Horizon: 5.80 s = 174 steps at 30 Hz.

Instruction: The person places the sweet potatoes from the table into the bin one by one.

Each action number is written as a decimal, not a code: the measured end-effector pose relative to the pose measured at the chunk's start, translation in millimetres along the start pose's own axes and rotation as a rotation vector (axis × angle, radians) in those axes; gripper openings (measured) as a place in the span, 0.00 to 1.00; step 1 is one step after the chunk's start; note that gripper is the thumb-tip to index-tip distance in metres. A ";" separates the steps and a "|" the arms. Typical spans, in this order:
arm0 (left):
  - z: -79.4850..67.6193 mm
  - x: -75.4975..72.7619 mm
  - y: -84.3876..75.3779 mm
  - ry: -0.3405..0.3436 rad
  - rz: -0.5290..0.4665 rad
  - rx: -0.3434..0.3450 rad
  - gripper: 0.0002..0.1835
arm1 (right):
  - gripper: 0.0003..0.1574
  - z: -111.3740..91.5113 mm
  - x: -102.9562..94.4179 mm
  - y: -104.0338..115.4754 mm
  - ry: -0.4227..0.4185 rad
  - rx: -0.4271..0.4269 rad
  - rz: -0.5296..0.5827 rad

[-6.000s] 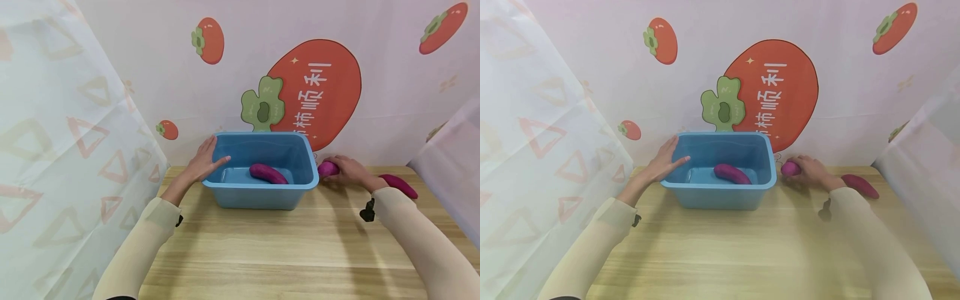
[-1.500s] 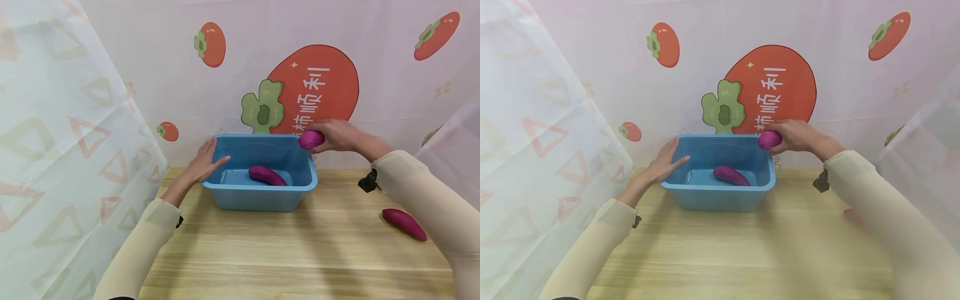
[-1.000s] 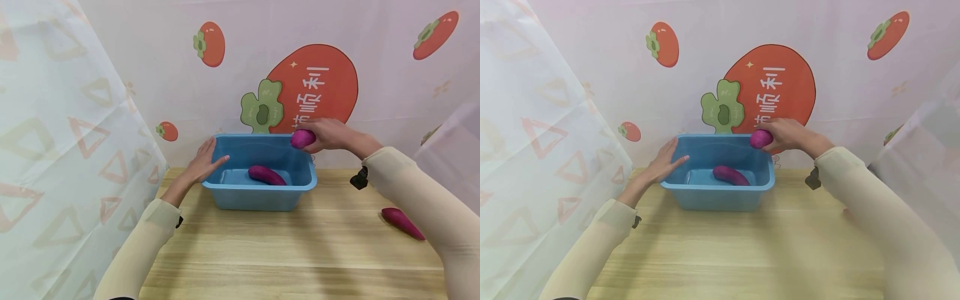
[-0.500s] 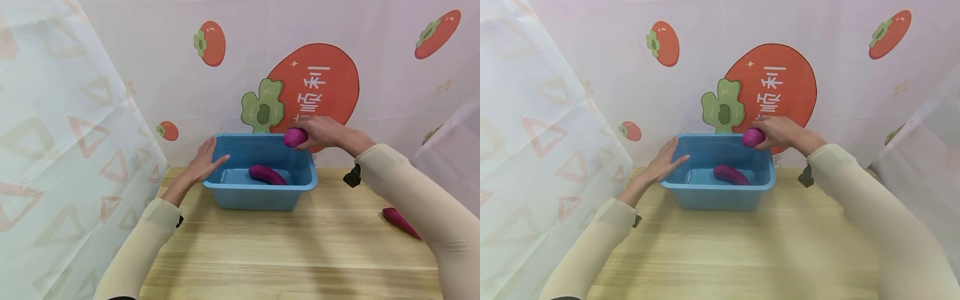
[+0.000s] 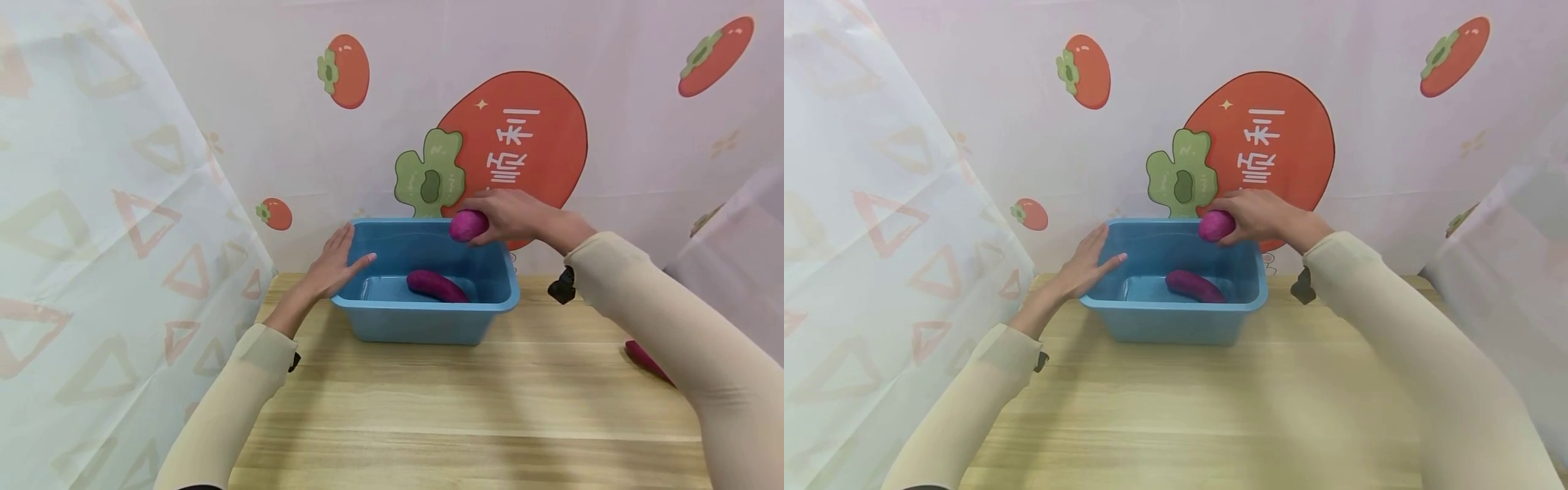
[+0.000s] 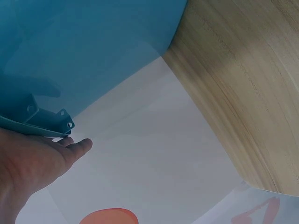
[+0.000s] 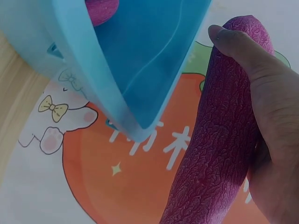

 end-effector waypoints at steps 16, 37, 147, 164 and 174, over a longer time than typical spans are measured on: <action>2.9 2.0 1.2 0.002 0.017 0.000 0.55 | 0.48 18.7 9.1 6.5 0.038 -0.031 0.001; 1.4 2.7 1.3 0.002 0.020 0.001 0.55 | 0.50 39.1 11.6 18.2 0.060 -0.032 0.035; -1.2 -2.3 1.5 0.001 0.003 0.006 0.55 | 0.52 52.1 32.0 34.2 0.124 0.002 -0.039; -0.9 -0.6 1.1 0.007 0.003 0.008 0.56 | 0.55 24.2 32.9 30.5 0.114 0.027 -0.080; 0.7 -0.4 1.4 0.012 0.003 0.008 0.57 | 0.54 2.2 30.1 24.2 0.084 0.055 -0.075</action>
Point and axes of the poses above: each hand's wrist, its own z-axis towards the middle knuckle, its own x-axis out of the palm, y = z × x, the point moved 1 cm from there along z, towards the middle knuckle, and after that the axes turned 10 degrees about -x, right-handed, at the moved point
